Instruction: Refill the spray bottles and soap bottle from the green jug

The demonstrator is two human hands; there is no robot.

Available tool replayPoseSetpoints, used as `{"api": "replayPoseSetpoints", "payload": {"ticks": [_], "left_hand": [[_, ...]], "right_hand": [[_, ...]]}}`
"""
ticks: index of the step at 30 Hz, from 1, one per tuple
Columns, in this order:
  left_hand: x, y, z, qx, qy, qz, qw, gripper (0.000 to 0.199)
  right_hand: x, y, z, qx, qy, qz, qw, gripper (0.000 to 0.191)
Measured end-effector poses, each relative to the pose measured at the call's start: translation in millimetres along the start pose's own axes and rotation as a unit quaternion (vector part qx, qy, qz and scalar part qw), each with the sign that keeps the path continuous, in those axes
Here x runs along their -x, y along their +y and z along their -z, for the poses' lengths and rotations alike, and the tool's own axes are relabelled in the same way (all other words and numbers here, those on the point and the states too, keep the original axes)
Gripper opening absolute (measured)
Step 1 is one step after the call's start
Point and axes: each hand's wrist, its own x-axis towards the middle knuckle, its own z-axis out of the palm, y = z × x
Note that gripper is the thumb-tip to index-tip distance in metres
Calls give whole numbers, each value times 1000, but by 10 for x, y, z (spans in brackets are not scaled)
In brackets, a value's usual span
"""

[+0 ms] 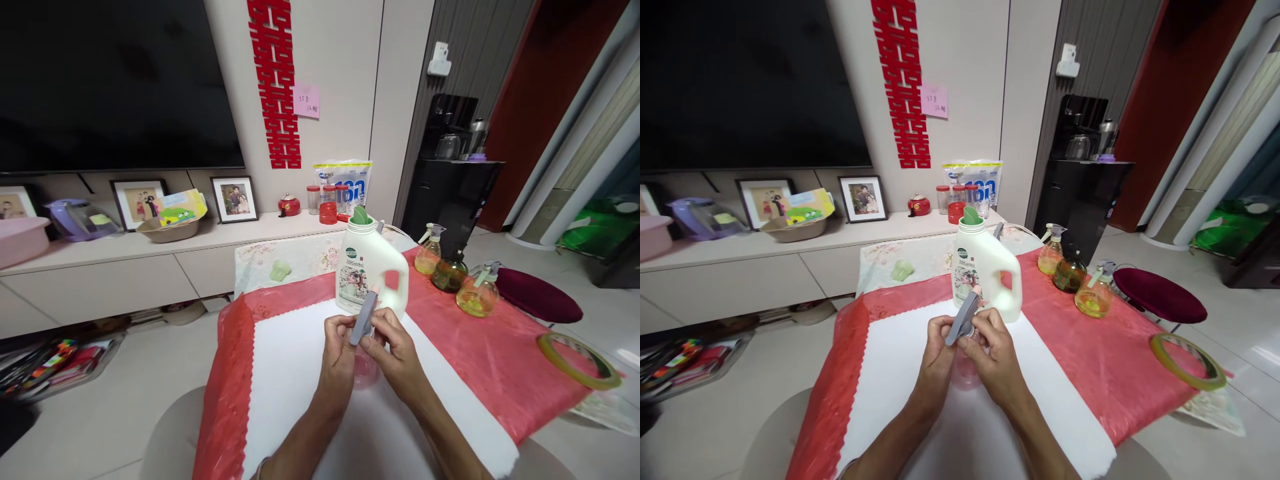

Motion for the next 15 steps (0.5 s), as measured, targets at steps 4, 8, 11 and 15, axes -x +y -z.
{"api": "replayPoseSetpoints", "payload": {"ticks": [4,8,11,15], "left_hand": [[-1,13,-14,9,10,5,1000,20],[-11,18,3,-2,22,13,1000,18],[-10,14,20,-10,28,15,999,18],[-6,15,35,-2,35,11,999,25]], "right_hand": [[9,-6,-80,-3,52,-1,999,17],[47,35,-224,-7,126,-16,992,16],[54,58,-241,-24,121,-34,992,21],[12,58,-112,-66,3,-36,997,31]]}}
